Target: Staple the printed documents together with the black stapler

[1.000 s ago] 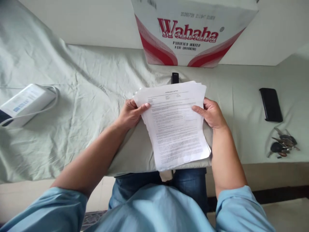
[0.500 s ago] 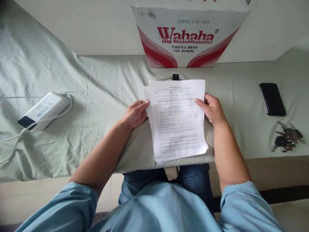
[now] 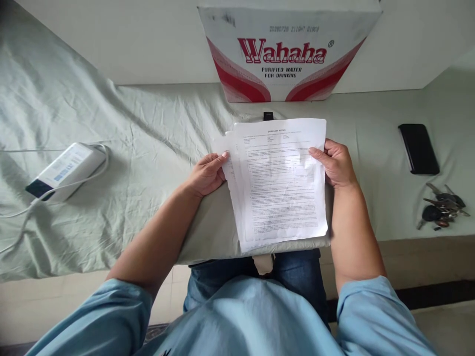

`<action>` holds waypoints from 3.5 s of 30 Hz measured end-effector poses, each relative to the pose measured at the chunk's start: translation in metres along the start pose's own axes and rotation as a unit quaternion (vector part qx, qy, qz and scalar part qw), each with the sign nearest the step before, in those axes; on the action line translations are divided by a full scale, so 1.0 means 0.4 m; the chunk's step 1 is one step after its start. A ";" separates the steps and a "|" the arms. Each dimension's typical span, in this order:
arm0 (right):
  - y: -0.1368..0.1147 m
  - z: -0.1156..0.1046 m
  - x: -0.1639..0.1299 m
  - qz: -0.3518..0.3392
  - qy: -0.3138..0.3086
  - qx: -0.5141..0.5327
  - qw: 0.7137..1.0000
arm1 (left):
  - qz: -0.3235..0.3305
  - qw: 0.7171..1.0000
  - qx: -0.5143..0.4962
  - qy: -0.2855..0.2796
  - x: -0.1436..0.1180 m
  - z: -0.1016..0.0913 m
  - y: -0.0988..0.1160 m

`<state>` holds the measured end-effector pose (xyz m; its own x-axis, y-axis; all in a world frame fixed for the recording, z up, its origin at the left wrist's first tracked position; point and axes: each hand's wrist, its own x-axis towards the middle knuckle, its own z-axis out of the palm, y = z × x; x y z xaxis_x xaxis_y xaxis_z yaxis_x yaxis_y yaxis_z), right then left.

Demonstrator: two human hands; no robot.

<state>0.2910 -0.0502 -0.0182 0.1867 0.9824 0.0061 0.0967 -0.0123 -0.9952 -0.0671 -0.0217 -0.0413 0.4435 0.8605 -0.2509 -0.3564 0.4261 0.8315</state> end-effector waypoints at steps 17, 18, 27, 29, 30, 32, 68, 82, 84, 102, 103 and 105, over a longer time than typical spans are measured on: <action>-0.017 0.018 -0.007 0.006 -0.014 0.009 1.000 | -0.011 0.999 0.012 -0.029 -0.007 0.000 0.005; -0.017 0.022 -0.008 0.007 -0.018 0.010 1.000 | -0.010 0.999 0.013 -0.032 -0.007 0.000 0.004; -0.009 0.034 -0.011 0.002 -0.045 0.023 0.999 | -0.001 0.999 0.013 -0.049 -0.007 -0.005 0.000; -0.008 0.034 -0.010 0.005 -0.052 0.024 0.998 | -0.003 0.999 0.011 -0.052 -0.007 -0.006 0.001; -0.008 0.035 -0.010 0.006 -0.054 0.024 0.998 | -0.003 0.999 0.010 -0.054 -0.007 -0.006 0.001; -0.008 0.035 -0.011 0.005 -0.055 0.023 0.998 | -0.006 0.998 0.008 -0.056 -0.006 -0.006 0.000; -0.001 0.064 -0.019 -0.016 -0.009 0.035 0.999 | -0.012 0.999 0.005 -0.033 -0.009 -0.005 -0.005; -0.011 0.091 -0.038 0.010 -0.034 0.020 0.999 | -0.012 1.000 0.000 -0.020 -0.010 0.006 0.002; -0.012 0.095 -0.040 0.012 -0.035 0.019 0.999 | -0.012 1.000 0.004 -0.019 -0.010 0.005 0.002; 0.025 0.071 -0.028 -0.051 -0.033 -0.063 0.996 | -0.006 1.000 -0.001 -0.016 -0.006 0.006 0.001; 0.027 0.073 -0.026 -0.056 -0.025 -0.067 0.996 | -0.007 1.000 0.001 -0.013 -0.007 0.006 0.000; 0.033 0.075 -0.018 -0.078 0.007 -0.075 0.994 | -0.006 1.000 0.002 -0.010 -0.007 0.005 -0.001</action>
<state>0.2617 -0.0520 -0.0341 0.1719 0.9718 0.1614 0.2701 0.1111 -0.9564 -0.0664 -0.0248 -0.0400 0.4635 0.8499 -0.2506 -0.3478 0.4346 0.8308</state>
